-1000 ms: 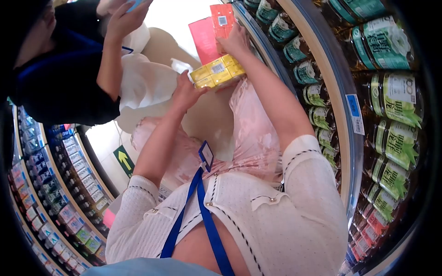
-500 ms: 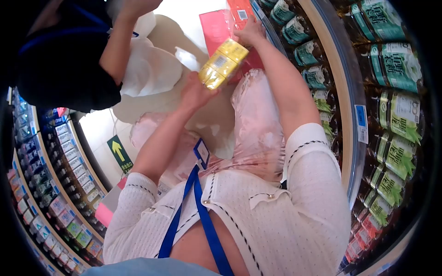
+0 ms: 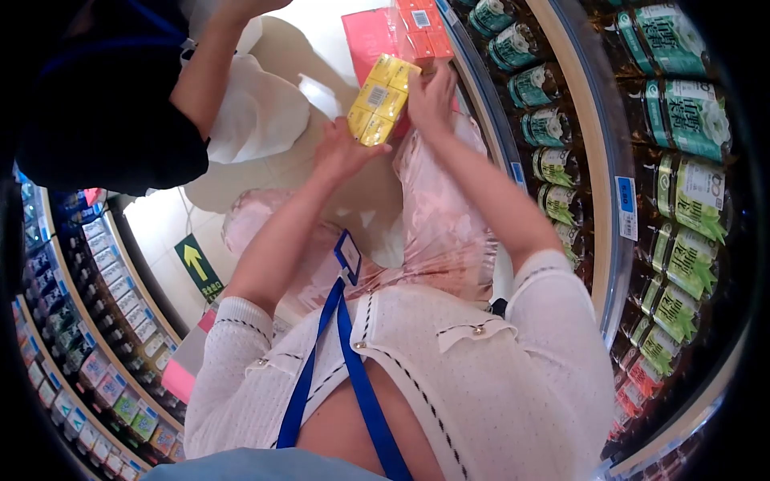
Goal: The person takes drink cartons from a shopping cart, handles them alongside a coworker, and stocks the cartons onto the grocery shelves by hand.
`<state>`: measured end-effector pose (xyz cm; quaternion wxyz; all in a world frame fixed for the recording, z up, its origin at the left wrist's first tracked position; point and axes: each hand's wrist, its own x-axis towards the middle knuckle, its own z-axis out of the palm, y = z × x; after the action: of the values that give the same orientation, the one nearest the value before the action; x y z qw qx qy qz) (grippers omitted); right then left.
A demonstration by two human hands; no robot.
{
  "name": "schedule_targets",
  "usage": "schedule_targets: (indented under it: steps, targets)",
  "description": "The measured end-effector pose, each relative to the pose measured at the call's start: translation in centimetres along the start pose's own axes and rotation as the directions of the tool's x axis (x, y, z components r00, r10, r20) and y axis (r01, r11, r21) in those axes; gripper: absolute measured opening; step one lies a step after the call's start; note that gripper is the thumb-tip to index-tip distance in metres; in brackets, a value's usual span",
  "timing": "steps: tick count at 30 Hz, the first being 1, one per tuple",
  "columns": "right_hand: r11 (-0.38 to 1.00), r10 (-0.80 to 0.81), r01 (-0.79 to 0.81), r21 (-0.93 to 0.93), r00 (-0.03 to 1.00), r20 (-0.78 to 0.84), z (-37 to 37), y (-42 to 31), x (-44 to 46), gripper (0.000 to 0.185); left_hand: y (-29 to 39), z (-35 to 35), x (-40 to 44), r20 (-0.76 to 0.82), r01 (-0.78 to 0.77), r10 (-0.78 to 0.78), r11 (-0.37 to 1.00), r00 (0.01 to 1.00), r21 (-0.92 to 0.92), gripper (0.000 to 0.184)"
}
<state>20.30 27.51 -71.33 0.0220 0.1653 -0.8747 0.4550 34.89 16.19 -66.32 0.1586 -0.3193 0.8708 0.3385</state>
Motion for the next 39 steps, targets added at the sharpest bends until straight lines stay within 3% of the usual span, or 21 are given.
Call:
schedule_targets:
  steps: [1, 3, 6, 9, 12, 15, 18, 20, 21, 24, 27, 29, 31, 34, 37, 39]
  targets:
    - [0.963, 0.205, -0.219, 0.155, 0.973, 0.104, 0.8, 1.0, -2.3, 0.059, -0.1, -0.1, 0.1, 0.011, 0.005, -0.005, 1.0, 1.0, -0.002, 0.088]
    - [0.66, 0.464, -0.589, 0.466, 0.808, 0.363, 2.8, 2.8, -5.4, 0.057, -0.7, 0.2, 0.6, 0.041, -0.027, 0.029, 0.999, 0.999, -0.034, 0.087]
    - [0.694, 0.38, -0.597, 0.402, 0.778, 0.5, 3.0, 0.0, -6.5, 0.058, -0.3, -0.4, 0.3, 0.087, -0.073, 0.08, 0.995, 0.993, -0.073, 0.081]
    - [0.782, 0.164, -0.455, 0.426, 0.809, 0.564, 2.2, -1.0, -5.5, 0.059, -0.8, 0.7, -0.5, 0.012, -0.158, 0.16, 0.984, 0.987, -0.083, 0.068]
    - [0.955, 0.065, -0.207, 0.214, 0.848, 0.527, 1.4, -2.6, -3.7, 0.058, -1.1, 2.0, -0.2, -0.041, -0.161, 0.157, 0.978, 0.987, -0.134, 0.053]
    - [0.985, 0.082, -0.145, 0.098, 0.875, 0.476, 2.4, -2.3, -2.8, 0.057, -1.3, 2.4, 0.5, -0.071, -0.173, 0.164, 0.973, 0.984, -0.149, 0.046]
    - [0.958, 0.097, -0.208, 0.196, 0.882, 0.461, 3.0, -0.9, -2.9, 0.059, -1.7, 3.3, 1.6, -0.171, -0.311, 0.287, 0.941, 0.943, -0.136, 0.046]
    - [0.987, -0.154, 0.159, -0.008, 0.966, 0.208, 2.1, -3.9, -2.6, 0.053, -1.7, 3.2, 1.9, -0.2, -0.353, 0.324, 0.926, 0.925, -0.133, 0.048]
    - [0.939, -0.3, 0.312, -0.142, 0.949, 0.1, 1.9, -5.3, -2.3, 0.05, -1.5, 3.0, 1.8, -0.186, -0.338, 0.311, 0.931, 0.932, -0.14, 0.049]
    - [0.896, -0.201, 0.394, -0.206, 0.772, 0.603, 2.2, -6.3, -1.1, 0.039, -1.8, 2.9, 2.2, -0.094, -0.257, 0.245, 0.954, 0.965, -0.154, 0.054]
    - [0.846, -0.111, 0.458, -0.273, 0.652, 0.751, 2.6, -4.8, 2.1, 0.029, -2.2, 2.7, 2.7, -0.057, -0.24, 0.233, 0.956, 0.971, -0.167, 0.06]
    - [0.873, -0.173, 0.34, -0.351, 0.886, 0.43, 2.1, -2.6, 5.4, 0.04, -2.5, 2.9, 2.8, -0.045, -0.236, 0.232, 0.951, 0.972, -0.201, 0.064]
    - [0.877, -0.151, 0.159, -0.453, 0.987, 0.054, 0.3, -4.3, 7.7, 0.064, -2.5, 2.9, 3.1, -0.033, -0.234, 0.233, 0.942, 0.972, -0.241, 0.068]
    - [0.783, 0.178, -0.044, -0.621, 0.972, 0.155, 0.8, -3.7, 9.9, 0.09, -2.0, 1.7, 3.3, 0.021, -0.256, 0.269, 0.935, 0.963, -0.244, 0.069]
    - [0.827, 0.271, -0.109, -0.551, 0.937, 0.221, 2.1, -1.1, 10.4, 0.103, -1.1, 0.4, 2.2, 0.043, -0.236, 0.246, 0.958, 0.968, -0.164, 0.068]
    - [0.832, 0.289, -0.128, -0.54, 0.931, 0.225, 2.4, -0.4, 10.6, 0.104, -0.7, 0.6, 2.3, 0.096, -0.121, 0.134, 0.984, 0.986, -0.128, 0.067]
